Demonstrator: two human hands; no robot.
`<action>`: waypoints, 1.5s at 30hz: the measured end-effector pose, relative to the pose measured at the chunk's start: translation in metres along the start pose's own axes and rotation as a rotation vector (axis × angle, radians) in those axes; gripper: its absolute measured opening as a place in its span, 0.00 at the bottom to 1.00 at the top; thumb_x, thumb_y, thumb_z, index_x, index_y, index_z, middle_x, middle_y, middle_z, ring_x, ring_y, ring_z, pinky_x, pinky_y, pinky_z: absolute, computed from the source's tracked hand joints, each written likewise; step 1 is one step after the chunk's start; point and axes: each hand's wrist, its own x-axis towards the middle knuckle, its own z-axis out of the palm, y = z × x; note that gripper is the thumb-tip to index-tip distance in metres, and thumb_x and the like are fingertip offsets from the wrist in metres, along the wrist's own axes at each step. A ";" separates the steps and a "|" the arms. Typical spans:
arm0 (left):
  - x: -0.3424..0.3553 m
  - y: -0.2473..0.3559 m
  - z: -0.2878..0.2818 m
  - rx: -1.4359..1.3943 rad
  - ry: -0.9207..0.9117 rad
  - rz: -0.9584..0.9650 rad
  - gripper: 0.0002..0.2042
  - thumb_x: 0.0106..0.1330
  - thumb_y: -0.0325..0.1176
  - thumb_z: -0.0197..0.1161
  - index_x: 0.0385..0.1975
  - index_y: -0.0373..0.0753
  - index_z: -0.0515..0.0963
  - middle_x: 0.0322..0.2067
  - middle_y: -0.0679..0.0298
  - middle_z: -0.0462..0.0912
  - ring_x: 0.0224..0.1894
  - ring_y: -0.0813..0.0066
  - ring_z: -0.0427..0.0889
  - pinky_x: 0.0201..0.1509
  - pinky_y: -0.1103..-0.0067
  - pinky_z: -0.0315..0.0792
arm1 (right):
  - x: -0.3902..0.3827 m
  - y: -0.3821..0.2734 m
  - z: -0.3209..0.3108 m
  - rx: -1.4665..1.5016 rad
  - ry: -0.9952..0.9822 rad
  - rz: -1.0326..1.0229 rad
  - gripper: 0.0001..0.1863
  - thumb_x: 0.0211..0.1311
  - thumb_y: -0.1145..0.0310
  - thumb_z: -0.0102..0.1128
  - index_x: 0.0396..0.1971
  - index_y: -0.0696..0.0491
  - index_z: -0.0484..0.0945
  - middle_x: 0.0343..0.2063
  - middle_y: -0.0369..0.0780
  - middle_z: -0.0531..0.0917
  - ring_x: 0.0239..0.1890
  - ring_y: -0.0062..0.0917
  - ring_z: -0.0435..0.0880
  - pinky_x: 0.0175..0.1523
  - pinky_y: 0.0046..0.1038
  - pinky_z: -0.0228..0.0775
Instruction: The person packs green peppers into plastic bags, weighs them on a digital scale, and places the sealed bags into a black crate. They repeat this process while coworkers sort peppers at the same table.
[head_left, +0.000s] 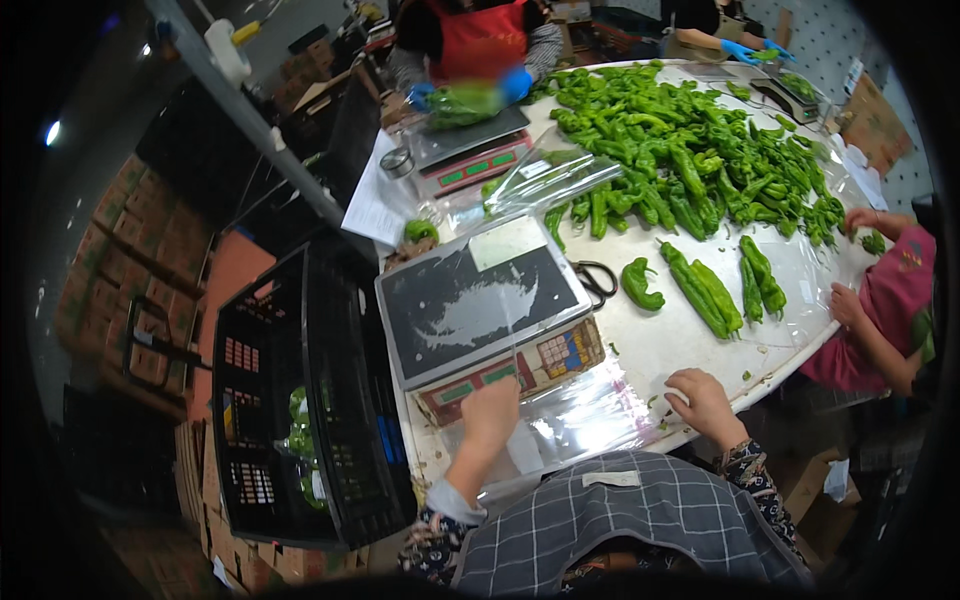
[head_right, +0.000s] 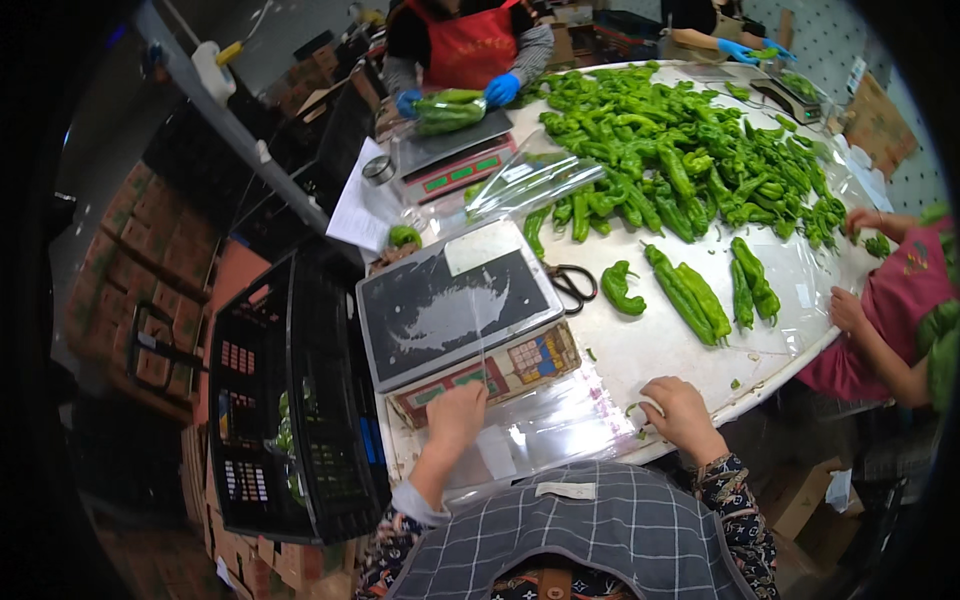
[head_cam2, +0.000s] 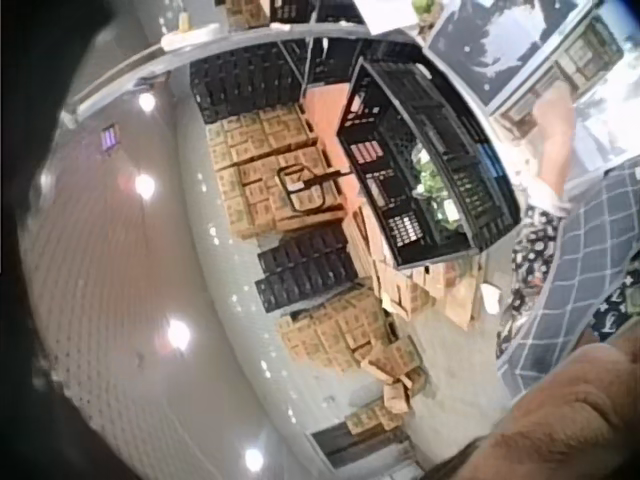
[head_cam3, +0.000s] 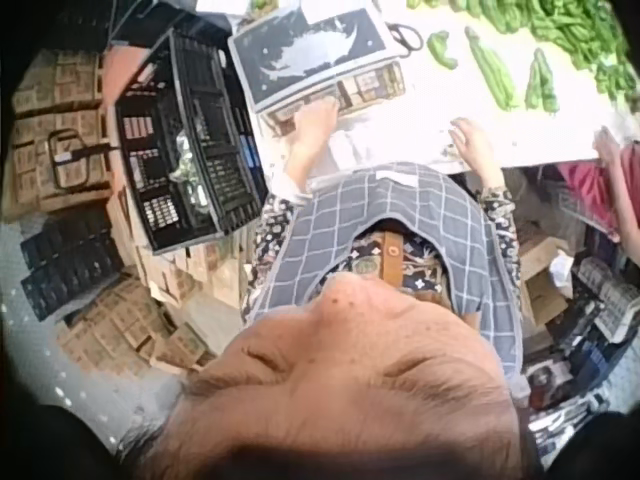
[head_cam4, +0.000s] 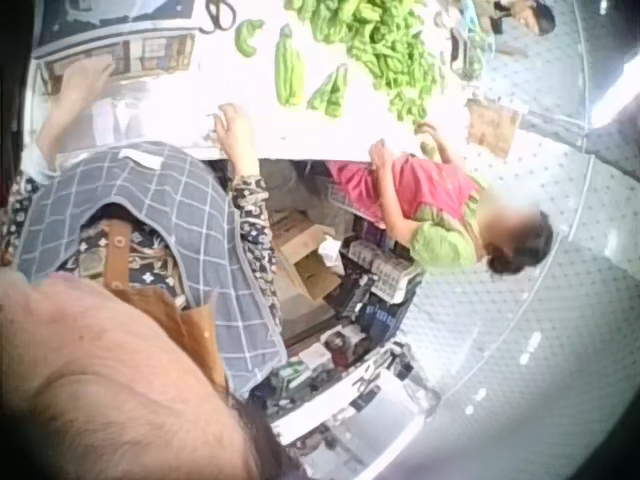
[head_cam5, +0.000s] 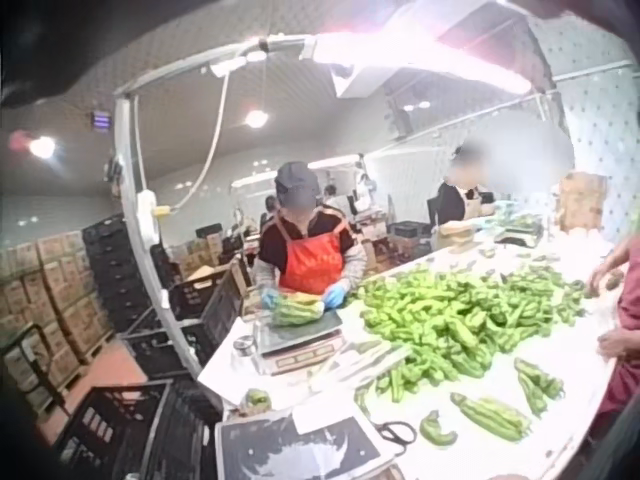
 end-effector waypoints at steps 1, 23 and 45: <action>-0.007 -0.001 0.003 -0.064 0.022 0.034 0.10 0.56 0.40 0.54 0.22 0.39 0.72 0.21 0.56 0.76 0.26 0.56 0.77 0.30 0.67 0.70 | 0.000 0.001 0.004 0.013 -0.011 -0.006 0.08 0.47 0.70 0.58 0.29 0.55 0.76 0.30 0.43 0.78 0.34 0.36 0.76 0.39 0.32 0.68; -0.073 0.032 -0.029 -0.347 0.161 0.083 0.10 0.54 0.29 0.58 0.36 0.37 0.76 0.20 0.59 0.72 0.19 0.67 0.70 0.24 0.75 0.65 | -0.059 0.060 0.048 -0.063 0.349 0.372 0.06 0.45 0.67 0.52 0.16 0.52 0.74 0.16 0.42 0.76 0.21 0.37 0.75 0.27 0.35 0.67; -0.084 0.118 0.012 -0.260 0.186 -0.141 0.12 0.52 0.28 0.60 0.38 0.45 0.77 0.21 0.60 0.74 0.23 0.63 0.74 0.27 0.75 0.67 | -0.005 0.074 0.007 0.344 -0.103 0.017 0.08 0.50 0.65 0.51 0.23 0.51 0.77 0.22 0.40 0.78 0.29 0.35 0.76 0.34 0.33 0.66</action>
